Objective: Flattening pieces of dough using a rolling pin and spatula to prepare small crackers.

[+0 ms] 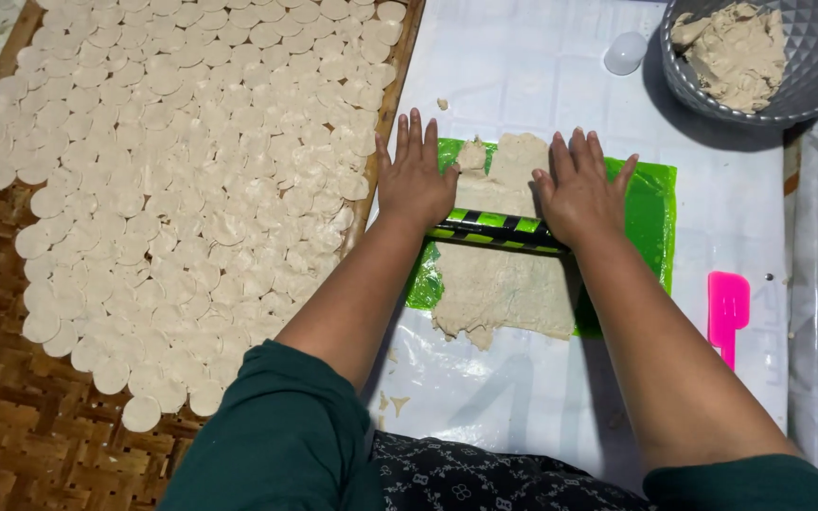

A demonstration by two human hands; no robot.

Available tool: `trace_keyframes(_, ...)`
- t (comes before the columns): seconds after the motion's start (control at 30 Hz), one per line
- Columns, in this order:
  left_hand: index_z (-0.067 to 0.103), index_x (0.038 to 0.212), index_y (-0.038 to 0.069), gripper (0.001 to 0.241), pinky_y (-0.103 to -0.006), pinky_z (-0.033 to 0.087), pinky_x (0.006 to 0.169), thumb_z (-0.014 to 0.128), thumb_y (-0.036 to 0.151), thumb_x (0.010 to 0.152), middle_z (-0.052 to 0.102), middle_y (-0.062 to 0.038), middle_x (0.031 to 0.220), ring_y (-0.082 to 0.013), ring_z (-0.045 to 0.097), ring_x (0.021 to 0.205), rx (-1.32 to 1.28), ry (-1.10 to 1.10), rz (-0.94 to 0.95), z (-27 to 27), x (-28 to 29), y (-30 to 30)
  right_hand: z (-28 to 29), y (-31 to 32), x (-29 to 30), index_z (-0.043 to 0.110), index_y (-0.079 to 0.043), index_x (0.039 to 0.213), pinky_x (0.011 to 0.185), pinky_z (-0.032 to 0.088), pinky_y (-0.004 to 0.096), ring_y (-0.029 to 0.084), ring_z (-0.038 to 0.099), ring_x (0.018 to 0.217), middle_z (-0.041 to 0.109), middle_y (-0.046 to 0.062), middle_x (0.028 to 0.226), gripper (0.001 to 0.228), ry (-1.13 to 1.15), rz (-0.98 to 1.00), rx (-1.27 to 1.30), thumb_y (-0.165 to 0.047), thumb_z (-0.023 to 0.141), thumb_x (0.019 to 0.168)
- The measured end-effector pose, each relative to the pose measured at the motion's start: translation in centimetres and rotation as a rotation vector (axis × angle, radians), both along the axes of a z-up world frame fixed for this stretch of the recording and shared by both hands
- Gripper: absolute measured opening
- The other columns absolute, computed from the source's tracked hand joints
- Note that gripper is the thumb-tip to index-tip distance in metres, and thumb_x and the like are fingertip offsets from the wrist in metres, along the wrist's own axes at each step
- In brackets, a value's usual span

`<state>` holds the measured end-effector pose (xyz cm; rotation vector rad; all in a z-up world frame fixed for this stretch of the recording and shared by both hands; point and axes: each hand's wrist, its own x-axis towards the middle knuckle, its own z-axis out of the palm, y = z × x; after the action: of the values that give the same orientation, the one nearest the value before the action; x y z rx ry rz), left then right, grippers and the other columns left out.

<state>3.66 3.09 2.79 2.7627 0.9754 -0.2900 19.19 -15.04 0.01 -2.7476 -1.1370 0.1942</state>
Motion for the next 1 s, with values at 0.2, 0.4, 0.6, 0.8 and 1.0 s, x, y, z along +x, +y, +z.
trace_keyframes(0.2,0.025,0.163,0.016,0.07,-0.0553,-0.002,0.125,0.038,0.042,0.099,0.006,-0.017,0.172,-0.0296,0.001,0.159,0.027,-0.134,-0.01,-1.0,-4.1,-2.8,-0.3,-2.7,-3.1,0.033,-0.023,0.16,0.12,0.004,0.064,0.028,0.012,0.156,0.017,0.011,0.17,0.061,0.059,0.042,-0.031,-0.044,0.037,0.103)
trace_keyframes(0.4,0.034,0.161,0.016,0.062,-0.0547,0.003,0.128,0.041,0.034,0.102,0.021,-0.018,0.171,-0.0325,0.014,0.16,0.13,-0.361,-0.08,-3.8,-9.2,-6.5,-1.0,-7.4,-8.6,0.045,-0.02,0.155,0.125,0.014,0.06,0.026,0.021,0.159,0.028,0.011,0.171,0.052,-0.067,0.091,-0.004,-0.039,0.037,0.107)
trace_keyframes(0.6,0.026,0.16,0.006,0.08,-0.0549,-0.005,0.123,0.05,0.037,0.091,0.017,-0.018,0.167,-0.03,0.011,0.156,-0.142,-0.181,0.038,-1.2,-9.9,-6.8,1.0,-8.3,-10.0,0.035,-0.018,0.159,0.117,0.004,0.072,0.029,0.016,0.155,0.023,0.015,0.167,0.06,0.036,0.07,-0.031,-0.044,0.036,0.105)
trace_keyframes(0.8,0.022,0.16,0.003,0.08,-0.055,-0.01,0.123,0.047,0.04,0.095,0.007,-0.021,0.171,-0.0298,0.0,0.158,0.109,-0.387,0.045,0.6,-4.7,-4.1,0.9,-5.3,-5.4,0.026,-0.021,0.162,0.113,-0.011,0.075,0.029,0.006,0.157,0.009,0.012,0.171,0.063,0.05,-0.083,0.01,-0.051,0.029,0.106)
trace_keyframes(1.0,0.017,0.162,0.009,0.077,-0.0565,-0.011,0.122,0.041,0.038,0.095,-0.003,-0.019,0.171,-0.029,-0.007,0.158,0.023,0.003,-0.016,0.6,-5.9,-5.7,0.9,-5.5,-6.8,0.025,-0.027,0.161,0.118,-0.008,0.068,0.026,0.003,0.158,0.006,0.009,0.172,0.062,0.104,-0.071,-0.095,-0.053,0.024,0.105)
